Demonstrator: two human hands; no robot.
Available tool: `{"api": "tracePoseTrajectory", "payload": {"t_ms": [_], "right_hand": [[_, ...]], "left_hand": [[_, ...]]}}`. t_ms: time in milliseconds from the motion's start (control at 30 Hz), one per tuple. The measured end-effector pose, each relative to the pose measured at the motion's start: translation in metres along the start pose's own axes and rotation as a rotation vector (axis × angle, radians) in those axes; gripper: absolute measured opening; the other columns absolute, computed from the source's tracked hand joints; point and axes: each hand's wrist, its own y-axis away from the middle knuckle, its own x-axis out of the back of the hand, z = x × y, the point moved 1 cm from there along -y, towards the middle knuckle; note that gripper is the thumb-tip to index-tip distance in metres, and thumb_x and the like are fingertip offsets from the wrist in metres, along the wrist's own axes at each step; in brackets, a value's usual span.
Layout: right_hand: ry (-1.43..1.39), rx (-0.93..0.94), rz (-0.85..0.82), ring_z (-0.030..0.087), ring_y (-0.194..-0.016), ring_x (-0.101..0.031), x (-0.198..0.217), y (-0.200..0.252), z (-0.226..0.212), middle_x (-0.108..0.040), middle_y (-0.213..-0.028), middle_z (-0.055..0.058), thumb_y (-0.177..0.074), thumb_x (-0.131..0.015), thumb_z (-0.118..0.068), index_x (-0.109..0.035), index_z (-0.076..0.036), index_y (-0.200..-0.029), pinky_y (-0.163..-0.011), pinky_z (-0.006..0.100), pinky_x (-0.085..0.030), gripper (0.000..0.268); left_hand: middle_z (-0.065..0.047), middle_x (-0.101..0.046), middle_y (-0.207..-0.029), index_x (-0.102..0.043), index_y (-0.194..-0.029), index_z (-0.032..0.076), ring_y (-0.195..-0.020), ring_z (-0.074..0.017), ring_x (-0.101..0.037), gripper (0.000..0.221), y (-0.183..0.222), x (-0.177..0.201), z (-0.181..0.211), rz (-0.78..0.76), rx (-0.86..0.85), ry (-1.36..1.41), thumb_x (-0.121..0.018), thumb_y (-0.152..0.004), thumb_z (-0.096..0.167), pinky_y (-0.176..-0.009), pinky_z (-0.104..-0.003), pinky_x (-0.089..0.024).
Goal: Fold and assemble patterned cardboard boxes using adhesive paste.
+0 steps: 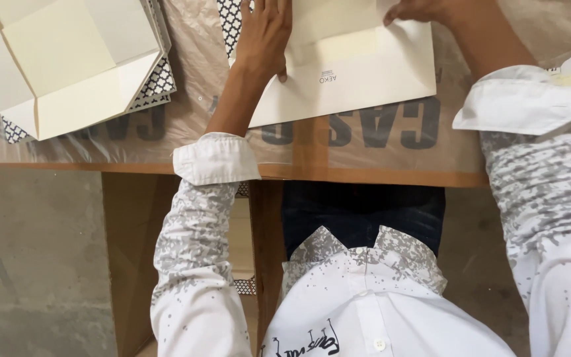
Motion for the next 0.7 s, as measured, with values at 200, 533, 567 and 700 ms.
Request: {"api": "tracePoseTrajectory", "payload": {"t_ms": [200,533,567,700], "right_hand": [[0.058,0.020,0.009,0.037,-0.082,-0.072,0.015,0.025,-0.029,-0.076,-0.093,0.022,-0.107,-0.071,-0.035,-0.073,0.002,-0.114,-0.076,0.048,-0.058,0.037],[-0.088,0.537,0.655,0.040,-0.101,-0.068,-0.014,0.105,-0.048,-0.052,-0.136,0.028,-0.092,-0.087,-0.007,-0.003,-0.012,-0.166,-0.074,0.045,-0.058,0.111],[-0.089,0.533,0.651,0.040,-0.101,-0.068,-0.017,0.108,-0.049,-0.052,-0.136,0.028,-0.092,-0.087,-0.007,-0.003,-0.012,-0.166,-0.074,0.045,-0.058,0.111],[-0.113,0.603,0.657,0.036,-0.107,-0.071,-0.037,0.111,-0.038,-0.045,-0.142,0.024,-0.089,-0.089,-0.011,0.002,-0.017,-0.168,-0.077,0.042,-0.061,0.121]], "left_hand": [[-0.027,-0.051,-0.135,-0.036,-0.144,-0.005,-0.129,-0.0426,-0.045,0.136,0.003,0.007,0.004,0.063,-0.008,0.020,-0.101,-0.029,0.026,-0.103,-0.060,-0.039],[-0.017,-0.053,-0.125,-0.040,-0.157,0.006,-0.113,-0.0314,-0.053,0.080,0.066,0.000,0.029,0.258,-0.016,0.006,-0.070,-0.085,-0.010,-0.089,-0.043,-0.050],[-0.017,-0.053,-0.125,-0.040,-0.157,0.006,-0.113,-0.0314,-0.053,0.080,0.069,-0.004,0.030,0.255,-0.018,0.010,-0.070,-0.085,-0.010,-0.089,-0.043,-0.050],[-0.014,-0.054,-0.133,-0.046,-0.151,0.018,-0.117,-0.0318,-0.054,0.071,0.079,-0.013,0.038,0.266,-0.097,-0.017,-0.074,-0.088,0.002,-0.090,-0.047,-0.051]]}}
